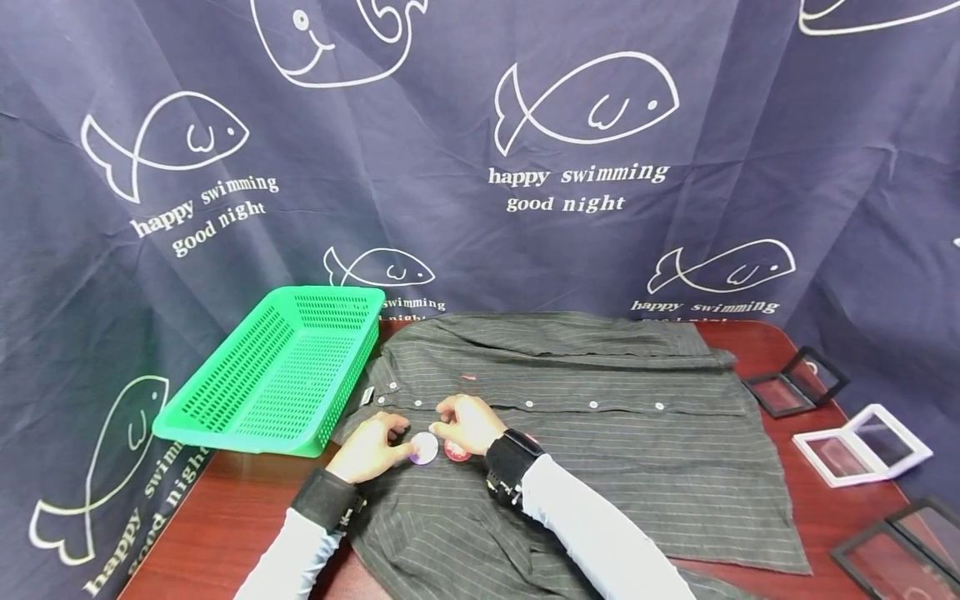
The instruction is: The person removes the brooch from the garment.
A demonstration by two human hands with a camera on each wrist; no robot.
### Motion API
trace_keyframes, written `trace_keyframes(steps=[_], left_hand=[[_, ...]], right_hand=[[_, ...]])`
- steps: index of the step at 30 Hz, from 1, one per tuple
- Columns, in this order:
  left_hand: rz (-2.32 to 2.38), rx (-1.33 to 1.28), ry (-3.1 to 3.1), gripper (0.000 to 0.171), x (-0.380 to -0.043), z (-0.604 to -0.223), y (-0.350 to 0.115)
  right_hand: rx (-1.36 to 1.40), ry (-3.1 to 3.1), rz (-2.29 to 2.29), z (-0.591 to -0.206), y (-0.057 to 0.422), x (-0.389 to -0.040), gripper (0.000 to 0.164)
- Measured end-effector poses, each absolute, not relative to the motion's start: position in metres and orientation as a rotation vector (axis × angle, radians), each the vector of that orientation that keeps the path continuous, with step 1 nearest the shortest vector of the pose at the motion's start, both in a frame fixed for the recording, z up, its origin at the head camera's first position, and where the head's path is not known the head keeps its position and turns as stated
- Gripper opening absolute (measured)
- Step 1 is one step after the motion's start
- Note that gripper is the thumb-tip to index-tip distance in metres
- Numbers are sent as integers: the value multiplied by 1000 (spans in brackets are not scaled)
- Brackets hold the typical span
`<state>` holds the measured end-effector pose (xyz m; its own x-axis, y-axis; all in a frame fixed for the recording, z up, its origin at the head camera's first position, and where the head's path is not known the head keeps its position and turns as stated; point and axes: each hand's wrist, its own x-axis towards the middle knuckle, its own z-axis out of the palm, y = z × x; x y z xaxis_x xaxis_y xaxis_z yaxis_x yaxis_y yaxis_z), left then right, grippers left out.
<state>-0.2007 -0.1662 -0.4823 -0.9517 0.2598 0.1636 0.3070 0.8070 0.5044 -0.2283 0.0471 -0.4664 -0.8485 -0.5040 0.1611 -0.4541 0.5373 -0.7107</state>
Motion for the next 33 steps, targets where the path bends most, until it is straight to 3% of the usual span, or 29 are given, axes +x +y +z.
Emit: trace_keyframes(steps=[21,33], left_hand=[[-827,-567,-2947,18,-200,-480,-168],[-838,-632,-2921,16,-199,-481,-168]], right_hand=[[-951,2672,-1094,-473,30,-227,21],[-1013,2763,-977,-471,26,-224,9]])
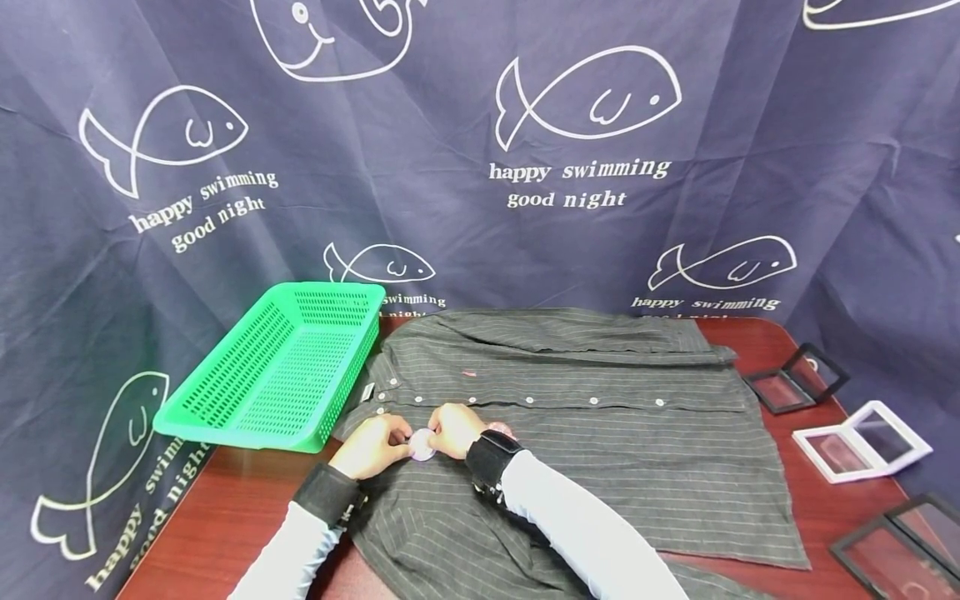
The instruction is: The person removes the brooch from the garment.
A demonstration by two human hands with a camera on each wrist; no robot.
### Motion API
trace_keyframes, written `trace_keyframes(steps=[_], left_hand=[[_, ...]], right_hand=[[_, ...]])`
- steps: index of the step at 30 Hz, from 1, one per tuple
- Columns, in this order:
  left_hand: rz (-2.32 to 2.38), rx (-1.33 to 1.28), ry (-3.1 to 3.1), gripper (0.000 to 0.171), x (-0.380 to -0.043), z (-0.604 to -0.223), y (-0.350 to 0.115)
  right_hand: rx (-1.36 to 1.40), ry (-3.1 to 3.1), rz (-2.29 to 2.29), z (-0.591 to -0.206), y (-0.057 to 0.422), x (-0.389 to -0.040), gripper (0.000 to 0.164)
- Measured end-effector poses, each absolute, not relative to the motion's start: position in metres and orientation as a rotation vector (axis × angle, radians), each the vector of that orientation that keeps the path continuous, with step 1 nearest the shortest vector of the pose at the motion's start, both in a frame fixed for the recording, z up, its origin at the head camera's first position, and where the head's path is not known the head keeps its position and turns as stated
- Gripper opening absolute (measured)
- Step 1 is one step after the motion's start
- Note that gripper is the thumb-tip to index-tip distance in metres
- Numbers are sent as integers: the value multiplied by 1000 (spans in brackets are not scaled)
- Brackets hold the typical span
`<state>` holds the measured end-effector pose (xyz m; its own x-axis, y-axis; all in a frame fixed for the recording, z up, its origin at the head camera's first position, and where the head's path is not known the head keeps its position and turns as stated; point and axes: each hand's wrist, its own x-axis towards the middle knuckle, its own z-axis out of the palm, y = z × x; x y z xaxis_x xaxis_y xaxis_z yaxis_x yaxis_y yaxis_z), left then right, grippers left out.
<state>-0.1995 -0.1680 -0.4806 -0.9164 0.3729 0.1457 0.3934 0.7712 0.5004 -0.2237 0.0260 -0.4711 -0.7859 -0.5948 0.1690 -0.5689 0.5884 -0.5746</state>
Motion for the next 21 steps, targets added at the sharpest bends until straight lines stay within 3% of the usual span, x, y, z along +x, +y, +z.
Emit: trace_keyframes(steps=[21], left_hand=[[-838,-678,-2882,8,-202,-480,-166]], right_hand=[[-945,2772,-1006,-470,24,-224,13]])
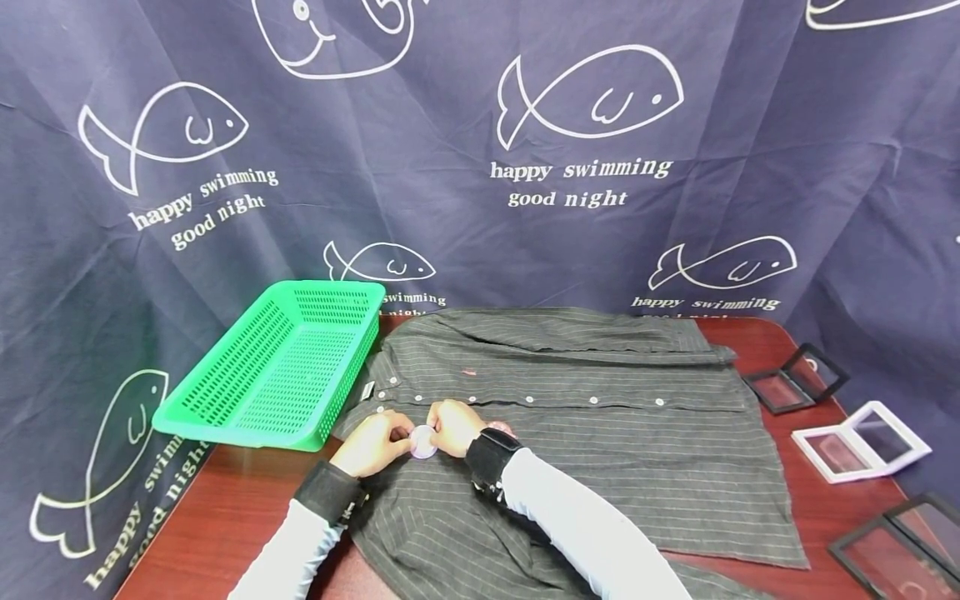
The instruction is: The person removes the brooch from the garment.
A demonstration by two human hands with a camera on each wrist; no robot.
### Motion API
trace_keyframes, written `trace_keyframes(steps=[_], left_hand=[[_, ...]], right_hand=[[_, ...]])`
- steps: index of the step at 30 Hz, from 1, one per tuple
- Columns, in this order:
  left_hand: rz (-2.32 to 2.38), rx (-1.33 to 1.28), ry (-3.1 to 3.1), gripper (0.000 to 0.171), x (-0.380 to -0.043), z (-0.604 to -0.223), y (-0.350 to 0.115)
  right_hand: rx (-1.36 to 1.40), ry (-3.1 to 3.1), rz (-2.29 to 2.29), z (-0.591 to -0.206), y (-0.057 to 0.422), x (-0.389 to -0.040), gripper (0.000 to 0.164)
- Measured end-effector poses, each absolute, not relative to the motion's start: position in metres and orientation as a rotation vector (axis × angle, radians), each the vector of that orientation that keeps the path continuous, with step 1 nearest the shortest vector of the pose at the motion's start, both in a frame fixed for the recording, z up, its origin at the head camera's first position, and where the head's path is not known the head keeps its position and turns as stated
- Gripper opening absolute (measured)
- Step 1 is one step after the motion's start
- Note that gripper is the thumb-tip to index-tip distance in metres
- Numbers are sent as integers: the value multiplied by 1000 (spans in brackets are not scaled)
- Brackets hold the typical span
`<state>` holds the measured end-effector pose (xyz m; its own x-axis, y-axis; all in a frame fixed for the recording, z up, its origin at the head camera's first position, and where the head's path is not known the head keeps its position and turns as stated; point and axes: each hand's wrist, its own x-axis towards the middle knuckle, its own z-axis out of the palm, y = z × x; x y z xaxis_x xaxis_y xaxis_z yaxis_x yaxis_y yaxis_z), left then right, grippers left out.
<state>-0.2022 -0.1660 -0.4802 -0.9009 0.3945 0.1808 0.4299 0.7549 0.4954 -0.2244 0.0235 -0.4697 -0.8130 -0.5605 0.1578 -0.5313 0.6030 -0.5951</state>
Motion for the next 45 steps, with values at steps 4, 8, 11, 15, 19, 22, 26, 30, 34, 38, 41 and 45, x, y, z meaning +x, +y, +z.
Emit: trace_keyframes(steps=[4,8,11,15,19,22,26,30,34,38,41,45], left_hand=[[-834,-679,-2870,8,-203,-482,-166],[-832,-671,-2862,7,-202,-482,-166],[-827,-669,-2849,7,-201,-482,-166],[-811,-673,-2828,6,-202,-482,-166],[-823,-676,-2806,7,-203,-482,-166],[-825,-671,-2796,8,-204,-482,-166],[-800,-659,-2794,9,-204,-481,-165],[-799,-656,-2797,7,-202,-478,-164],[-800,-655,-2806,4,-200,-474,-163],[-771,-654,-2814,5,-200,-474,-163],[-741,-649,-2821,6,-201,-476,-164],[-760,-651,-2818,6,-202,-479,-166]], right_hand=[[-971,2769,-1023,-468,24,-223,12],[-992,2776,-1031,-467,25,-223,9],[-992,2782,-1049,-470,25,-224,7],[-995,2782,-1080,-473,25,-226,7],[-990,2777,-1102,-474,25,-227,5],[-984,2772,-1114,-472,26,-227,5],[-987,2790,-1107,-470,26,-226,5],[-1010,2849,-1068,-470,25,-224,7],[-1035,2901,-1025,-470,25,-223,10],[-1075,2925,-993,-469,24,-221,13],[-1131,2965,-947,-468,23,-219,15],[-1250,3032,-891,-468,22,-216,19]])
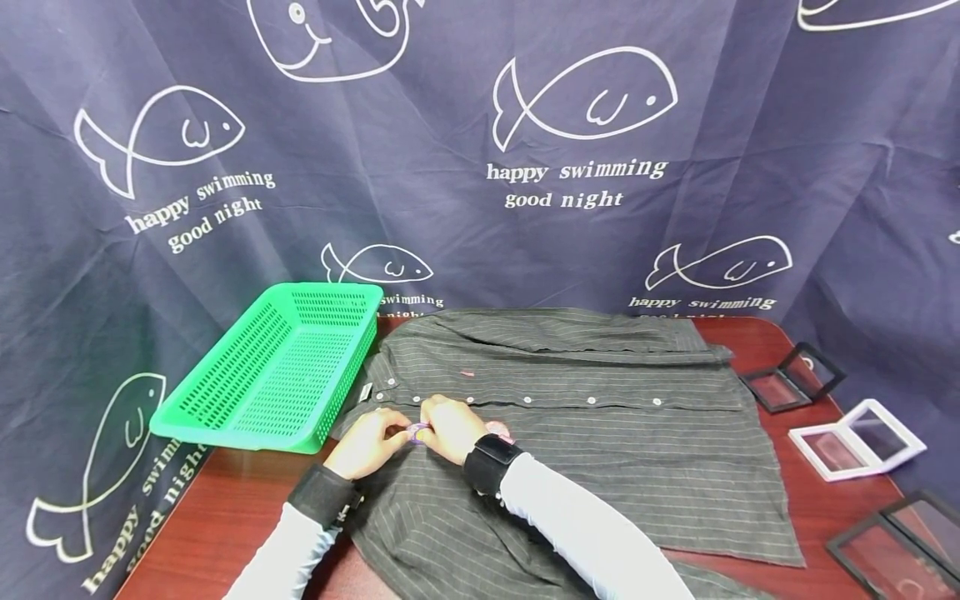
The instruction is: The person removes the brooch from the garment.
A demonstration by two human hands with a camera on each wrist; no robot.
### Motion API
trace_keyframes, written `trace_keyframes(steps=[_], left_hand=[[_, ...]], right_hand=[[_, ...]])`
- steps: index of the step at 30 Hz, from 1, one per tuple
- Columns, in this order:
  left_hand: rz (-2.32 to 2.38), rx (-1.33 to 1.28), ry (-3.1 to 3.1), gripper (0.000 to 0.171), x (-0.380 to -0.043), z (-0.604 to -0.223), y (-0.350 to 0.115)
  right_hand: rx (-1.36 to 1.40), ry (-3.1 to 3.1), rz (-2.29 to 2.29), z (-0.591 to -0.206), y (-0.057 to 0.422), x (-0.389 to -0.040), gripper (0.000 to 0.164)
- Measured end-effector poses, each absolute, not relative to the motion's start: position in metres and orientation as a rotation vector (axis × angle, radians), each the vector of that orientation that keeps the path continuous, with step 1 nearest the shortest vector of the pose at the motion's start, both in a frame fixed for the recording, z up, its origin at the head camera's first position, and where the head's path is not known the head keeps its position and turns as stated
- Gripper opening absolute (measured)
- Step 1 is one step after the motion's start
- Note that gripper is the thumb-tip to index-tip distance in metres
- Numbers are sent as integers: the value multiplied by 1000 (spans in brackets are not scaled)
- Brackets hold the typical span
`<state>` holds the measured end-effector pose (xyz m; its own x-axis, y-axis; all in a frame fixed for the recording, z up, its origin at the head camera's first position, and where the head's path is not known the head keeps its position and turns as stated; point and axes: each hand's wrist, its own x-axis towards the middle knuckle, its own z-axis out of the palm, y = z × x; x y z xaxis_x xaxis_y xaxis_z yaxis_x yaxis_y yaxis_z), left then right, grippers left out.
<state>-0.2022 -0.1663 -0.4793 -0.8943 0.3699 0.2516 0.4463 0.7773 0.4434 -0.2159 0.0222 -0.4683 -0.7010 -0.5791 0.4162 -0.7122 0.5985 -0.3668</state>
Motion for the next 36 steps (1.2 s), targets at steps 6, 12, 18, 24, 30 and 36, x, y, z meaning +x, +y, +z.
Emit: trace_keyframes(steps=[6,12,18,24,30,36], left_hand=[[-856,-651,-2820,11,-201,-478,-168],[-857,-690,-2807,16,-198,-475,-169],[-795,-693,-2803,19,-196,-472,-171],[-755,-719,-2839,16,-195,-471,-170],[-700,-750,-2878,17,-196,-472,-169],[-660,-783,-2907,20,-194,-472,-168]], right_hand=[[1108,-2496,627,-470,21,-214,20],[1129,-2501,530,-470,19,-211,20],[1150,-2509,464,-472,18,-209,21],[1170,-2496,432,-471,18,-207,23],[1212,-2483,430,-469,20,-208,23],[1239,-2505,468,-470,22,-207,22]])
